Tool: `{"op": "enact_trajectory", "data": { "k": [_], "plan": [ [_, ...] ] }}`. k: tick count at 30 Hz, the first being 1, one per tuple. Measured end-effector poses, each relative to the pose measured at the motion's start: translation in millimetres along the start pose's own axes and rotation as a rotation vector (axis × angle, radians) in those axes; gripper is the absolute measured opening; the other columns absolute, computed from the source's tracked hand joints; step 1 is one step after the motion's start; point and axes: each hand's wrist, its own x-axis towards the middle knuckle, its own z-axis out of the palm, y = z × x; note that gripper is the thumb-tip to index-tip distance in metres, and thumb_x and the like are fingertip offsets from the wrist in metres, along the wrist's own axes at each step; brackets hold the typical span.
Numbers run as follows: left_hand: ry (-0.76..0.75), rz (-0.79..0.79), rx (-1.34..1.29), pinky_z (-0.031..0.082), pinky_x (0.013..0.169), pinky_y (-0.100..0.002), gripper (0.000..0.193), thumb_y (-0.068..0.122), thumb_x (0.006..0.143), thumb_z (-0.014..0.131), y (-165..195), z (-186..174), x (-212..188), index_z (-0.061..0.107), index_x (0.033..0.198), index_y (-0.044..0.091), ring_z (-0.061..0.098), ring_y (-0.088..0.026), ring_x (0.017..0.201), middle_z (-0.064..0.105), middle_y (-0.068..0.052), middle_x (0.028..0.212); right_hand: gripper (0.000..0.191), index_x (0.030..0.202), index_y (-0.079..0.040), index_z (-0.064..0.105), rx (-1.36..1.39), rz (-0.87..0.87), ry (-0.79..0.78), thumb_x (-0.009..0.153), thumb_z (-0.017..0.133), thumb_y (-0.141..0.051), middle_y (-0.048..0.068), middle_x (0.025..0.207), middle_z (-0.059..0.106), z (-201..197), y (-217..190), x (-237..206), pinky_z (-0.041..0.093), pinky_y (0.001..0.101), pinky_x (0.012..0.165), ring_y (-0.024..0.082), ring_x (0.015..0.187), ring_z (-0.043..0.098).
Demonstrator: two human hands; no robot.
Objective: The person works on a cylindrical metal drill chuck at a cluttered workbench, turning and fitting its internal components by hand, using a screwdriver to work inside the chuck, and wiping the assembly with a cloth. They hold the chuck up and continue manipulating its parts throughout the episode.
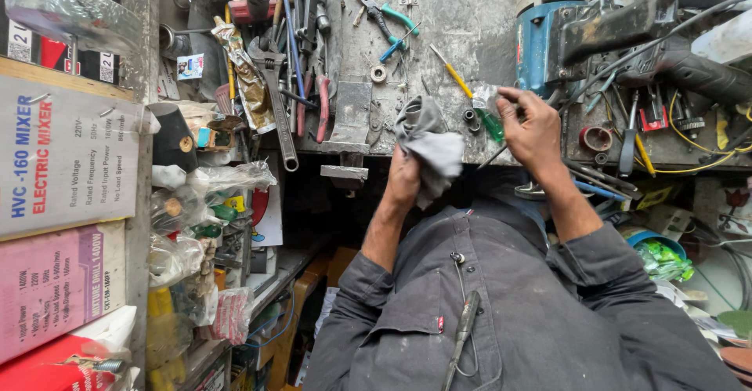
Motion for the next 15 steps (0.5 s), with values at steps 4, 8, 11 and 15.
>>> {"op": "enact_trajectory", "data": {
  "k": [4, 8, 11, 15],
  "plan": [
    [0.04, 0.147, 0.383, 0.055, 0.1, -0.036, 0.058, 0.0, 0.09, 0.064, 8.5, 27.8, 6.4, 0.044, 0.144, 0.004, 0.064, -0.02, 0.116, 0.062, -0.012, 0.128, 0.058, 0.152, -0.008, 0.049, 0.583, -0.03, -0.228, 0.108, 0.061, -0.044, 0.007, 0.135, 0.064, 4.4, -13.2, -4.0, 0.053, 0.0266, 0.098, 0.01, 0.105, 0.062],
    [0.041, 0.282, 0.746, 0.058, 0.09, -0.035, 0.055, 0.007, 0.086, 0.076, 17.7, 46.1, 3.9, 0.052, 0.135, 0.003, 0.073, -0.025, 0.106, 0.072, -0.016, 0.116, 0.09, 0.157, -0.005, 0.037, 0.602, -0.282, -0.316, 0.087, 0.082, -0.039, 0.009, 0.145, 0.054, 28.7, -39.2, -26.4, 0.045, 0.0336, 0.109, 0.019, 0.132, 0.054],
    [-0.021, 0.464, 0.886, 0.059, 0.085, -0.037, 0.041, 0.011, 0.085, 0.078, 17.1, 47.2, 2.4, 0.062, 0.122, 0.004, 0.074, -0.03, 0.1, 0.071, -0.016, 0.108, 0.087, 0.147, -0.003, 0.046, 0.553, -0.286, -0.245, 0.078, 0.09, -0.03, 0.011, 0.14, 0.057, 35.4, -61.6, -44.1, 0.044, 0.0371, 0.111, 0.022, 0.13, 0.055],
    [-0.1, 0.585, 0.89, 0.059, 0.078, -0.036, 0.03, 0.014, 0.08, 0.081, 5.7, 32.9, -0.2, 0.068, 0.106, 0.005, 0.074, -0.027, 0.089, 0.072, -0.012, 0.097, 0.062, 0.132, -0.007, 0.059, 0.57, -0.343, -0.27, 0.082, 0.09, -0.025, 0.01, 0.136, 0.065, 22.8, -87.5, -54.9, 0.05, 0.0372, 0.112, 0.022, 0.129, 0.063]
  ]
}}
